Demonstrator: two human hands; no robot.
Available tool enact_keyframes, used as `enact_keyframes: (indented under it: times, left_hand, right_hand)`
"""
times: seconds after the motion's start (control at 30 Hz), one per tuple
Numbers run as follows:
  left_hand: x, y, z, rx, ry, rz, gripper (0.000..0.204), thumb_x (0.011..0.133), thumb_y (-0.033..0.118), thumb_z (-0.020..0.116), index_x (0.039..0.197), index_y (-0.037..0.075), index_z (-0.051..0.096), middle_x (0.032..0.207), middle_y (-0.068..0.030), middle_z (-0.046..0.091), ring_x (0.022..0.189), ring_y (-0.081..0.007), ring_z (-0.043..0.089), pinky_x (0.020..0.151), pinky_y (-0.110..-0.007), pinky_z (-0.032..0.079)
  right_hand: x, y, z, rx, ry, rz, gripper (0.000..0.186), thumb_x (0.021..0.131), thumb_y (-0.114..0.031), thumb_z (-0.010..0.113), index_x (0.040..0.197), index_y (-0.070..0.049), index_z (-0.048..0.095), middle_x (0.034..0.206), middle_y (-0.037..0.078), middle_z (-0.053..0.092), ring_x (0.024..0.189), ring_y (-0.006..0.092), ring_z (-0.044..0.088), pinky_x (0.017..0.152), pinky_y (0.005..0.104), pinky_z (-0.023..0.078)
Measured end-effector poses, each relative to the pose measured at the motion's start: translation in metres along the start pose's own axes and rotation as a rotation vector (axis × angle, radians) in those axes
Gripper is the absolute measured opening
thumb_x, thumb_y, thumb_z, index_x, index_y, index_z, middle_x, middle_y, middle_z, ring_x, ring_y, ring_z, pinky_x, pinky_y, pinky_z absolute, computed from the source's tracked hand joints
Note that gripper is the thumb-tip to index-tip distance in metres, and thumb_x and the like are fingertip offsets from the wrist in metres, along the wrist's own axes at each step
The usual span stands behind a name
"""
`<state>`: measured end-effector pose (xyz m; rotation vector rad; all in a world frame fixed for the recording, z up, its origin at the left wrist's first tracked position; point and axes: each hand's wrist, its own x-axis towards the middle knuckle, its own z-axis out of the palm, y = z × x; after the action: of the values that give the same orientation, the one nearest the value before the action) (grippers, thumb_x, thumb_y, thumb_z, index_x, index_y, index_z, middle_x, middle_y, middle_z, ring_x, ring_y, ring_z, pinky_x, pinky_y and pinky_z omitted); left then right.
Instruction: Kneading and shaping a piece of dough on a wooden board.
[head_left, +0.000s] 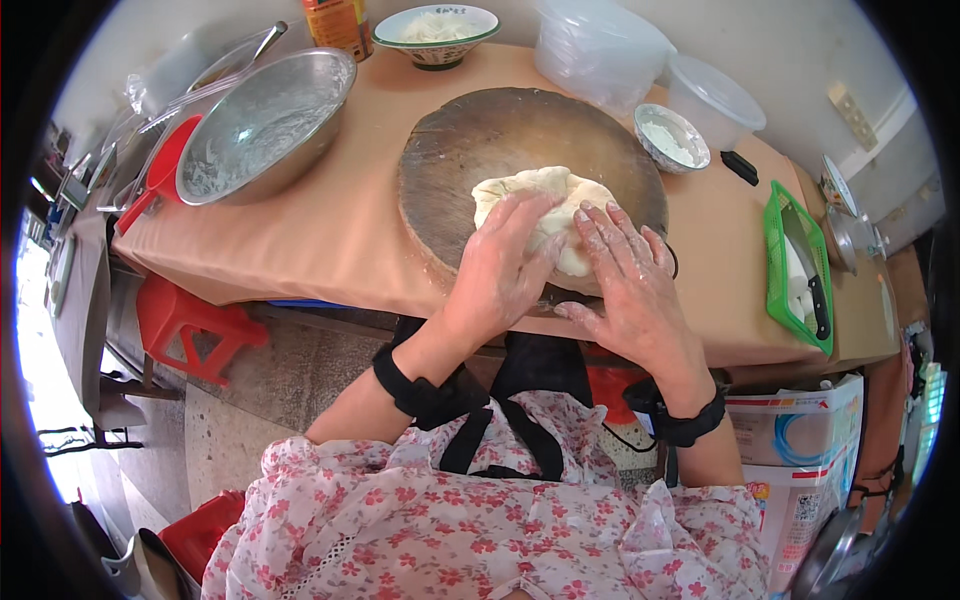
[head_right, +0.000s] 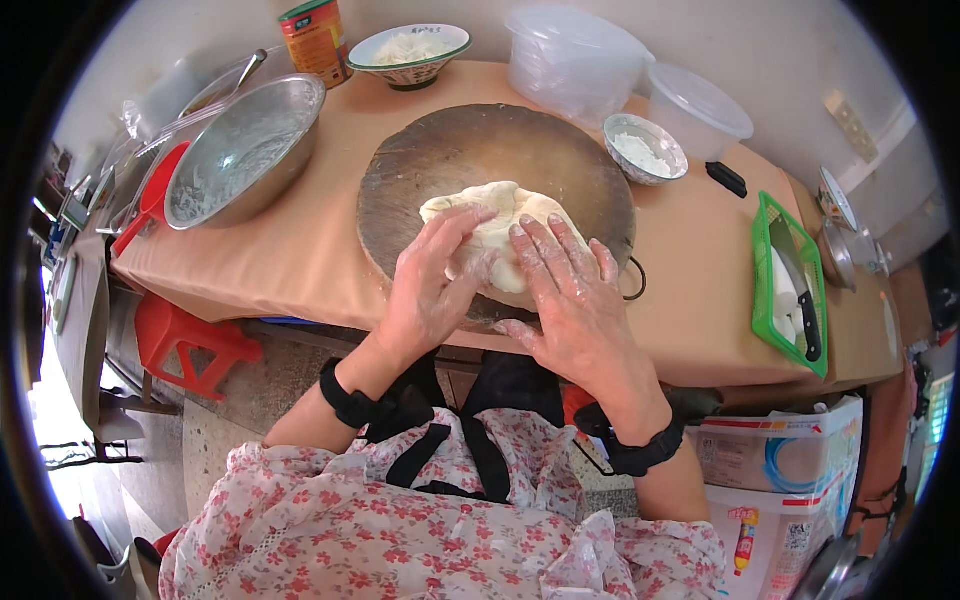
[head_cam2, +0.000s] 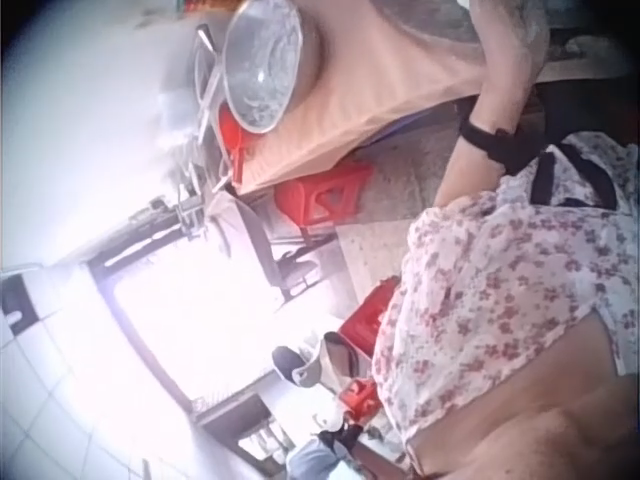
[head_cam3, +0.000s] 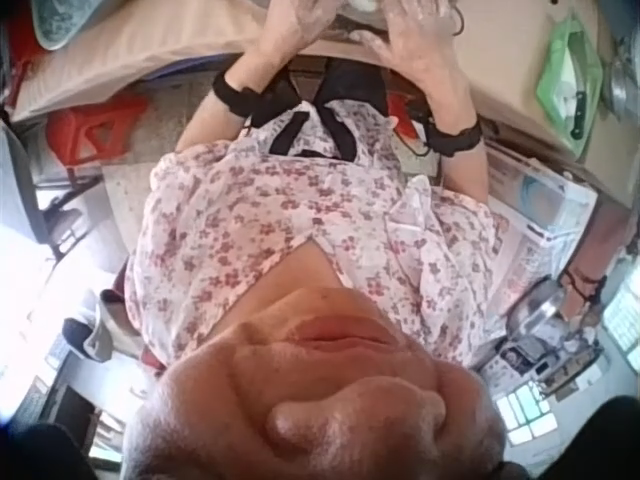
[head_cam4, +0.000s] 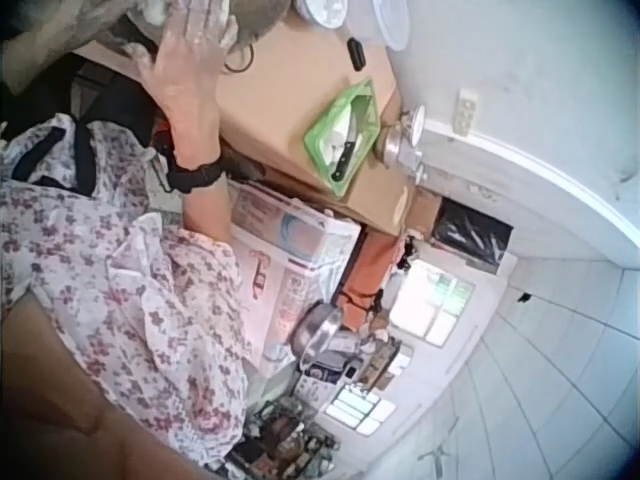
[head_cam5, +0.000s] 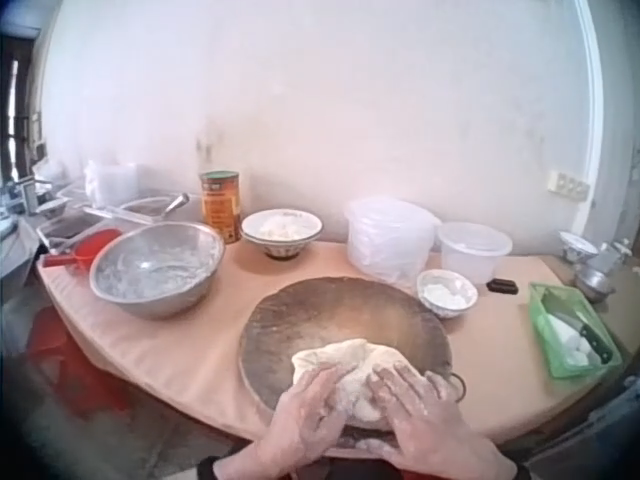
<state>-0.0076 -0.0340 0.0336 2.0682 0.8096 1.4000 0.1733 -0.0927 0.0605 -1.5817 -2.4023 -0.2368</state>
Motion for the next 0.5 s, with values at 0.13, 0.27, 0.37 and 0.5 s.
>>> enact_keyframes:
  times: [0.13, 0.27, 0.37, 0.5]
  left_hand:
    - [0.018, 0.005, -0.005, -0.095, -0.102, -0.180, 0.031, 0.091, 0.010, 0.062, 0.120, -0.001, 0.061, 0.107, -0.0153, 0.066, 0.098, -0.0207, 0.064, 0.086, -0.031, 0.050]
    - [0.024, 0.012, -0.006, -0.181, -0.157, -0.396, 0.029, 0.092, 0.012, 0.063, 0.116, -0.004, 0.064, 0.096, -0.0107, 0.069, 0.089, -0.0146, 0.064, 0.083, -0.029, 0.051]
    - [0.023, 0.008, -0.009, -0.215, -0.141, -0.389, 0.025, 0.091, 0.011, 0.063, 0.111, -0.005, 0.066, 0.094, -0.0075, 0.069, 0.086, -0.0113, 0.063, 0.080, -0.027, 0.051]
    - [0.030, 0.001, -0.015, -0.318, -0.216, -0.426, 0.021, 0.089, 0.008, 0.065, 0.106, -0.004, 0.068, 0.093, -0.0049, 0.069, 0.086, -0.0095, 0.062, 0.079, -0.026, 0.051]
  right_hand:
    - [0.004, -0.009, 0.001, -0.012, 0.039, -0.022, 0.083, 0.074, -0.036, 0.077, 0.143, -0.007, 0.042, 0.154, 0.011, 0.032, 0.141, 0.0321, 0.031, 0.108, 0.0555, 0.030]
    - [0.007, -0.002, 0.021, 0.028, 0.169, -0.015, 0.077, 0.074, -0.030, 0.077, 0.142, -0.013, 0.046, 0.155, 0.015, 0.028, 0.141, 0.0376, 0.030, 0.108, 0.0550, 0.031]
    - [0.008, -0.004, 0.025, 0.060, 0.197, -0.017, 0.072, 0.074, -0.027, 0.076, 0.140, -0.016, 0.049, 0.154, 0.017, 0.029, 0.140, 0.0391, 0.030, 0.106, 0.0544, 0.033]
    - [0.008, -0.004, 0.030, 0.025, 0.216, -0.033, 0.069, 0.074, -0.026, 0.076, 0.138, -0.017, 0.052, 0.153, 0.017, 0.031, 0.139, 0.0392, 0.032, 0.103, 0.0541, 0.035]
